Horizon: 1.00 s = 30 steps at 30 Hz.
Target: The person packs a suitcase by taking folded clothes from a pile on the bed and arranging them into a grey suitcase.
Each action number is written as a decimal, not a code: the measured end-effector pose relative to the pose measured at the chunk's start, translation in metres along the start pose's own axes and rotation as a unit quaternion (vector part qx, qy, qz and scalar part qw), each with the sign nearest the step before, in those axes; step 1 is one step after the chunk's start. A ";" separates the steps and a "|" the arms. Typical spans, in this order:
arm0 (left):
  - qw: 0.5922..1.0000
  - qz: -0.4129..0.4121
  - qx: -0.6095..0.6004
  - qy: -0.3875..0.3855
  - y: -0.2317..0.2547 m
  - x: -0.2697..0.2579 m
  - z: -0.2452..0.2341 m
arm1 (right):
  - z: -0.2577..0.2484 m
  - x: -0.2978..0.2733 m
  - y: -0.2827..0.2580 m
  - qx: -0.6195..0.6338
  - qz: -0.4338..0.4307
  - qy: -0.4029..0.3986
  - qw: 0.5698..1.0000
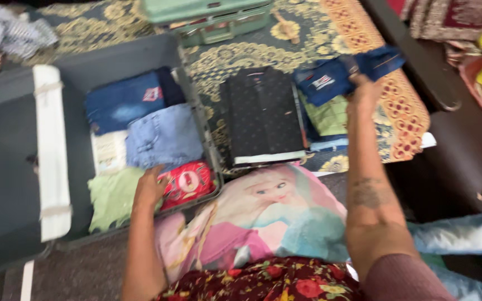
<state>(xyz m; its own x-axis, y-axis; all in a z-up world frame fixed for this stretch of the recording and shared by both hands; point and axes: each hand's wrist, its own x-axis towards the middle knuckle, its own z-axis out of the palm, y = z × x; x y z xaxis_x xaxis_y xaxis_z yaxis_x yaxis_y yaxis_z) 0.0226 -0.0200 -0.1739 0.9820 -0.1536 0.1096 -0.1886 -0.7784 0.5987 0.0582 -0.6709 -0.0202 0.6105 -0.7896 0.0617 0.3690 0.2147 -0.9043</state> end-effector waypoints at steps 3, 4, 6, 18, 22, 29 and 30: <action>0.996 -0.023 -0.079 0.040 0.006 0.001 -0.015 | 0.036 -0.020 -0.052 -0.008 -0.080 -0.101 0.992; 0.990 -0.063 -0.123 0.038 0.007 0.001 -0.021 | 0.045 -0.028 -0.068 -0.009 -0.079 -0.117 0.990; 0.989 -0.070 -0.123 0.043 0.006 -0.001 -0.030 | 0.063 -0.041 -0.090 -0.010 -0.076 -0.138 0.988; 0.986 -0.075 -0.145 0.029 0.018 -0.010 -0.027 | 0.118 -0.024 -0.124 0.104 0.006 -0.132 0.986; 0.988 -0.083 -0.132 0.003 0.014 -0.009 -0.018 | 0.104 -0.023 -0.133 0.207 0.008 -0.153 0.966; 0.990 -0.093 -0.103 0.004 0.002 -0.012 -0.009 | 0.144 -0.077 -0.145 0.114 0.022 -0.244 0.963; 0.989 -0.081 -0.123 0.011 0.001 -0.008 -0.010 | 0.156 -0.092 -0.145 0.116 0.026 -0.249 0.961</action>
<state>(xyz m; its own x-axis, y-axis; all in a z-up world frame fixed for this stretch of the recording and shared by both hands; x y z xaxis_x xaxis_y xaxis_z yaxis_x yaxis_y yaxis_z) 0.0146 -0.0138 -0.1660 0.9996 -0.0238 0.0117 -0.0239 -0.6193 0.7848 0.0578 -0.5395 0.1713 0.8713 -0.4129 0.2653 0.4391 0.4145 -0.7971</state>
